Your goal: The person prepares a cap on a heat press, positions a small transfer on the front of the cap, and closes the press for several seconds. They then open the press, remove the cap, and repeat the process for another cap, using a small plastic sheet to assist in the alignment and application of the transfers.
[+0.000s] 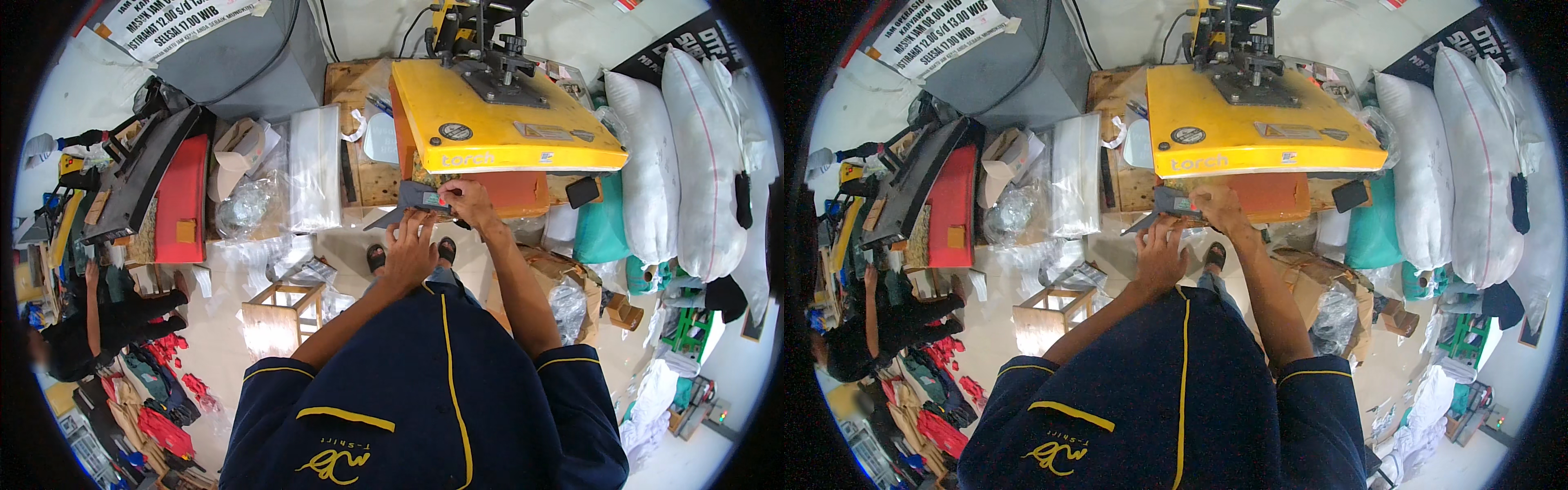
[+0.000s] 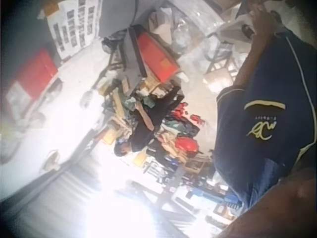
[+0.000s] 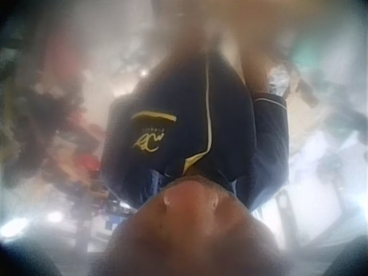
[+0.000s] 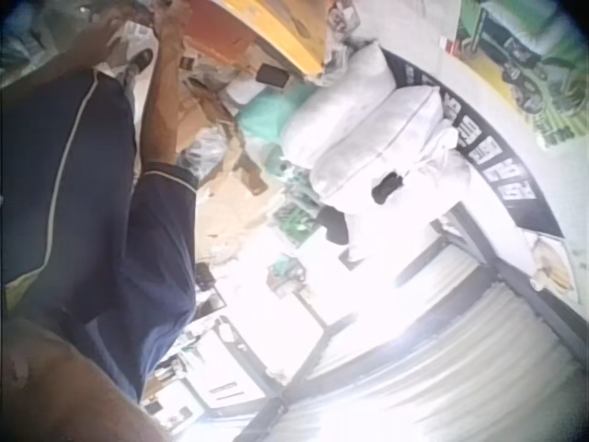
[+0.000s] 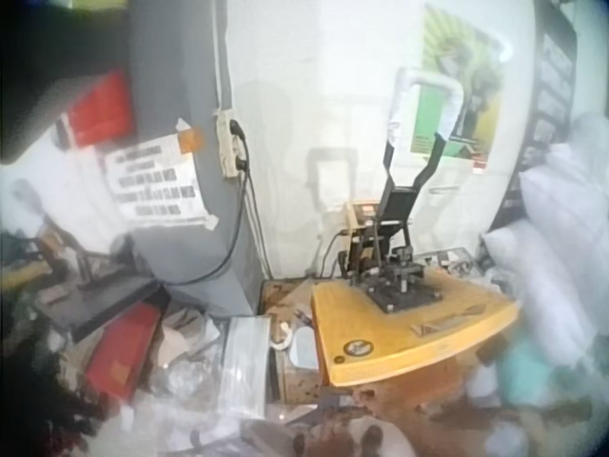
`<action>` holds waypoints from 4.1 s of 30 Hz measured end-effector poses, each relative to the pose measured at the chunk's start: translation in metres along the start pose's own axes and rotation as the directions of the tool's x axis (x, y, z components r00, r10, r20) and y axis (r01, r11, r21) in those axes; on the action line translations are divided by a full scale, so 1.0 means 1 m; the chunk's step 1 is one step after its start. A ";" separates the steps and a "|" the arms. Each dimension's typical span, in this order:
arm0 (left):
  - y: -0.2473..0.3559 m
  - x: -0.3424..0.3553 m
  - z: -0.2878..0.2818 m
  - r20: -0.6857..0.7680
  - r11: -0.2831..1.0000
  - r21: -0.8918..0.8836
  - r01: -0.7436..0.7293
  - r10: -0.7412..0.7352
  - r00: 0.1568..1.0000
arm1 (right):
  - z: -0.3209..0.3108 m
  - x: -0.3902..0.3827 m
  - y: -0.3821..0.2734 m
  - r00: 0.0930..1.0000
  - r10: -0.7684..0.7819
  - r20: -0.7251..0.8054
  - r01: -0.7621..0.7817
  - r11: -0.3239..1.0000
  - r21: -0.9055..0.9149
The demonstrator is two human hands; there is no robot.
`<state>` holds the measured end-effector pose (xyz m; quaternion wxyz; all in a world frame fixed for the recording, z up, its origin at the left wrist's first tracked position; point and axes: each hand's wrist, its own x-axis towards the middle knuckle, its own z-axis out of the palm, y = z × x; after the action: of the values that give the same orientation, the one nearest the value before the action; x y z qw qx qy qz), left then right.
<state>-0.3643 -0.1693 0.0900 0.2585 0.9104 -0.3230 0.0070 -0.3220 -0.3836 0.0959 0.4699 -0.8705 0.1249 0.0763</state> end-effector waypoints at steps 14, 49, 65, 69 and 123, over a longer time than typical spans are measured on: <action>-0.003 0.007 0.002 0.021 0.990 0.076 0.118 -0.120 0.992 | 0.002 -0.002 -0.005 0.996 0.093 0.019 -0.092 0.995 -0.034; -0.022 0.015 0.005 -0.015 0.980 0.193 -0.040 0.044 0.999 | 0.012 -0.013 -0.002 0.983 -0.108 -0.145 0.108 0.994 -0.007; -0.031 0.017 0.005 -0.002 0.981 0.171 -0.089 0.091 0.996 | 0.028 -0.090 -0.035 0.867 -0.357 -0.349 0.178 0.874 -0.452; -0.035 0.018 0.003 0.011 0.978 0.164 -0.127 0.127 0.992 | 0.047 -0.089 -0.034 0.873 -0.317 -0.371 0.101 0.862 -0.497; -0.045 0.063 -0.001 -0.103 0.983 -0.182 0.030 -0.049 0.993 | 0.029 -0.043 -0.031 0.908 -0.192 -0.373 0.015 0.903 -0.429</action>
<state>-0.2880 -0.1761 0.0809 0.3570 0.8877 -0.2898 0.0212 -0.3545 -0.3370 0.1157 0.2405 -0.9525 0.1532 -0.1068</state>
